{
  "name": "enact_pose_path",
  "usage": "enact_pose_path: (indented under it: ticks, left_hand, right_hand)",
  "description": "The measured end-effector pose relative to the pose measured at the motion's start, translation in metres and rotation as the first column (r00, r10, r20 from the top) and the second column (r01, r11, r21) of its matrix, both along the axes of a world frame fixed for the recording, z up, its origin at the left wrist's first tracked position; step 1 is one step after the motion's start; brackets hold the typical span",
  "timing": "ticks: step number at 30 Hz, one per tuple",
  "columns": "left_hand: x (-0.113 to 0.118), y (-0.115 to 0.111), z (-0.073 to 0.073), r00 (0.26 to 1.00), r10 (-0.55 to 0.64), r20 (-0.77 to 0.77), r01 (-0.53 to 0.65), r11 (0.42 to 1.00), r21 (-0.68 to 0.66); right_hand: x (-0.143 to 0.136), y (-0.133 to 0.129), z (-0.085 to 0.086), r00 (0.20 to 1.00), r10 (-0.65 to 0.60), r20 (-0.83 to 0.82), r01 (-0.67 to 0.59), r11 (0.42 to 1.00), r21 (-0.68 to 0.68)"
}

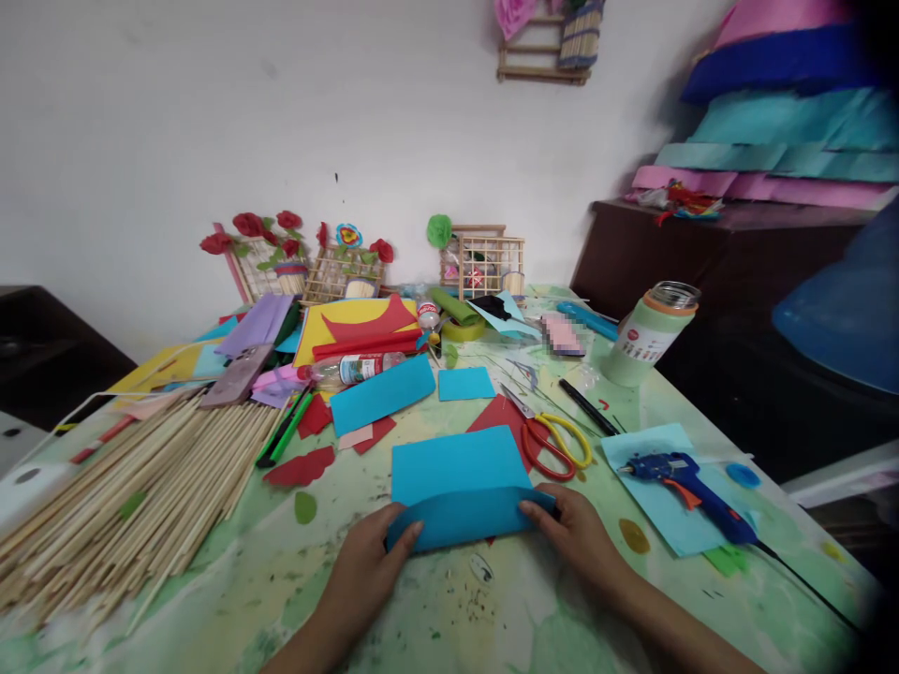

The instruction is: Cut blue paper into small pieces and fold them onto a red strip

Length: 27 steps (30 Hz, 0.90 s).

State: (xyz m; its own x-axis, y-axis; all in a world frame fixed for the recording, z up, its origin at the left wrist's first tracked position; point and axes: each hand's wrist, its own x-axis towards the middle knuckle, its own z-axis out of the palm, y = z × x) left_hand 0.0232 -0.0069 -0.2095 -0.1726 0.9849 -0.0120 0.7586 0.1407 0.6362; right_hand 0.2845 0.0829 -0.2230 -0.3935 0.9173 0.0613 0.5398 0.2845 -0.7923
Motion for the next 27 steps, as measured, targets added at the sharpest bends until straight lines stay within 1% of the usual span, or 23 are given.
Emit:
enact_pose_path:
  ticks: [5, 11, 15, 21, 24, 27]
  left_hand:
    - [0.001, 0.001, -0.013, 0.995, 0.083, -0.054, -0.083, 0.997, 0.002]
    - [0.004, -0.001, -0.014, 0.992, 0.09, -0.087, -0.094, 0.994, -0.052]
    - [0.006, -0.001, -0.015, 0.985, 0.071, -0.157, -0.081, 0.995, -0.06]
    - [0.009, 0.0, -0.015, 0.954, 0.02, -0.299, -0.041, 0.997, -0.066]
    - [0.011, 0.003, -0.013, 0.925, -0.029, -0.379, -0.005, 0.996, -0.088]
    - [0.013, 0.005, -0.015, 0.896, -0.067, -0.439, 0.032, 0.996, -0.088]
  right_hand:
    - [-0.004, 0.003, -0.003, 0.998, 0.008, 0.062, -0.01, 0.999, 0.034]
    - [-0.005, 0.002, -0.007, 0.975, 0.008, 0.224, -0.042, 0.988, 0.149]
    - [-0.007, 0.002, -0.008, 0.952, 0.005, 0.306, -0.067, 0.979, 0.193]
    - [-0.012, -0.001, -0.007, 0.912, -0.069, 0.405, -0.043, 0.964, 0.262]
    - [-0.014, -0.002, -0.007, 0.876, -0.11, 0.469, -0.041, 0.953, 0.301]
    - [-0.017, -0.003, -0.008, 0.829, -0.158, 0.537, -0.068, 0.924, 0.377]
